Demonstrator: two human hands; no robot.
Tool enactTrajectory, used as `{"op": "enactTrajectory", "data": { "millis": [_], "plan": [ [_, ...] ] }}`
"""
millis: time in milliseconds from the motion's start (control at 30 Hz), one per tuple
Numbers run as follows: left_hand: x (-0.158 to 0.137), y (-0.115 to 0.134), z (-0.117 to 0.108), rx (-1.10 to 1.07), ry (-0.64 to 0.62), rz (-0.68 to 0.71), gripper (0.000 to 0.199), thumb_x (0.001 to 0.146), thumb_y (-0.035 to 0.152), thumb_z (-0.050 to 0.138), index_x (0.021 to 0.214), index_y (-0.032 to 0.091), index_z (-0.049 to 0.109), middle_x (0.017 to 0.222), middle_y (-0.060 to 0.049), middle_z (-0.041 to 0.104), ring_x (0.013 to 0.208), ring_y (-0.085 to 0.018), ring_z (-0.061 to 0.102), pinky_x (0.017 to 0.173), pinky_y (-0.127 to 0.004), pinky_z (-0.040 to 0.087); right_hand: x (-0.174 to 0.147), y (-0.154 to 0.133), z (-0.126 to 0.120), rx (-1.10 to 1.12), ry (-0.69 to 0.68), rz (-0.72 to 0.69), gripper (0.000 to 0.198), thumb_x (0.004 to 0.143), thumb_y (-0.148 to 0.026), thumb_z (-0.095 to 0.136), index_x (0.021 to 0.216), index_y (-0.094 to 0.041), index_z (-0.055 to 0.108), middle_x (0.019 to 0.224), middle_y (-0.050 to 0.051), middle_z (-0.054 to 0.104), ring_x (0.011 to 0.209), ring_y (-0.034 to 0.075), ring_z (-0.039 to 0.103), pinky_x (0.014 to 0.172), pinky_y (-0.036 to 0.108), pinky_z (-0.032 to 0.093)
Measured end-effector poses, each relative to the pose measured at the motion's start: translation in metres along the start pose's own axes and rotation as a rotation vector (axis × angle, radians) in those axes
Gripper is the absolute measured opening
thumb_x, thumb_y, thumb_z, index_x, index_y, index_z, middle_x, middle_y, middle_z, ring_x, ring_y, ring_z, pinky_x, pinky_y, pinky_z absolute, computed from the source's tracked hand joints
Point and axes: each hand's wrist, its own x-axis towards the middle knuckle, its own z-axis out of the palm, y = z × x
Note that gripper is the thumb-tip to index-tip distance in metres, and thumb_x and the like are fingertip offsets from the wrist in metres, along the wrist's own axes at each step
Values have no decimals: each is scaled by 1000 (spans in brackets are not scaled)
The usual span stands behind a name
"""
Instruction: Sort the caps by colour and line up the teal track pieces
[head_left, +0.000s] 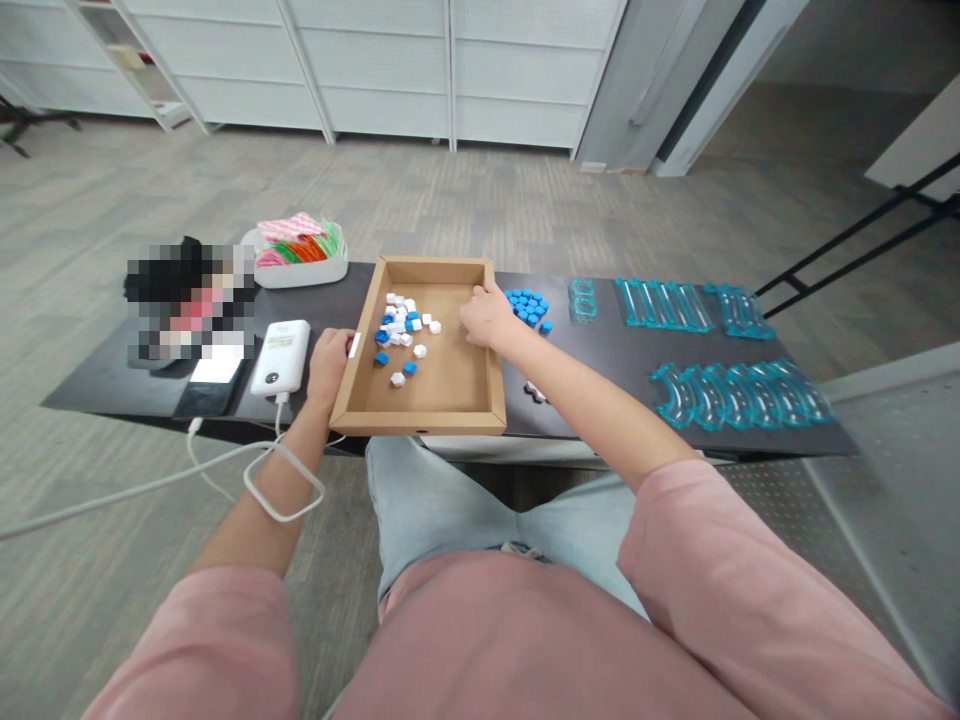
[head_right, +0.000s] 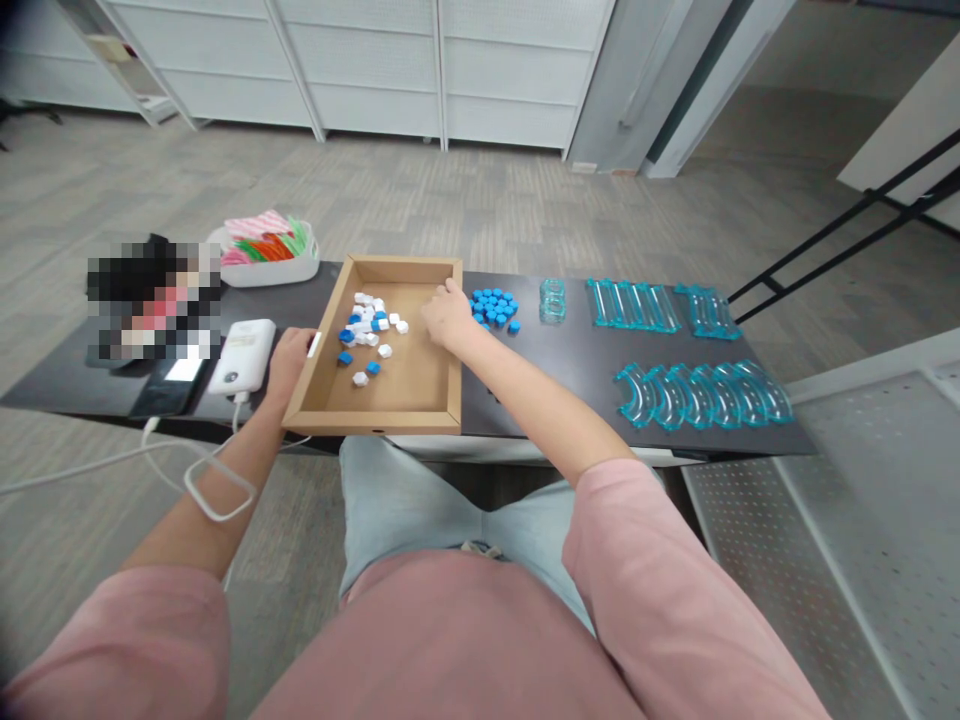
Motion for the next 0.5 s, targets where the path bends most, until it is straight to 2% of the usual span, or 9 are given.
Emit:
{"op": "enactTrajectory", "data": {
  "millis": [133, 267, 400, 500],
  "plan": [
    [0, 0, 2, 0, 0, -5, 25, 101, 19, 68, 123, 18, 80, 126, -16, 75, 126, -35, 71, 117, -46, 61, -25, 17, -29, 207, 89, 12, 19, 98, -33, 81, 113, -25, 90, 111, 11, 91, 121, 39, 76, 120, 57, 42],
    [0, 1, 3, 33, -6, -10, 30, 101, 17, 67, 128, 16, 81, 127, -16, 73, 126, -34, 71, 115, -43, 61, -66, 57, -42, 402, 254, 150, 18, 101, -34, 80, 114, -25, 86, 112, 8, 90, 108, 33, 79, 114, 54, 46],
    [0, 1, 2, 36, -12, -11, 34, 101, 15, 66, 131, 15, 81, 125, -15, 72, 124, -33, 71, 115, -42, 61, -105, 95, -16, 511, 317, 266, 16, 99, -36, 87, 110, -25, 83, 105, 7, 89, 97, 31, 81, 108, 53, 54],
    [0, 1, 1, 33, -14, -9, 34, 101, 16, 66, 131, 16, 81, 126, -14, 72, 123, -33, 70, 114, -42, 61, -124, 106, 13, 494, 292, 323, 16, 98, -38, 89, 105, -26, 81, 102, 6, 90, 93, 31, 81, 112, 58, 55]
  ]
}}
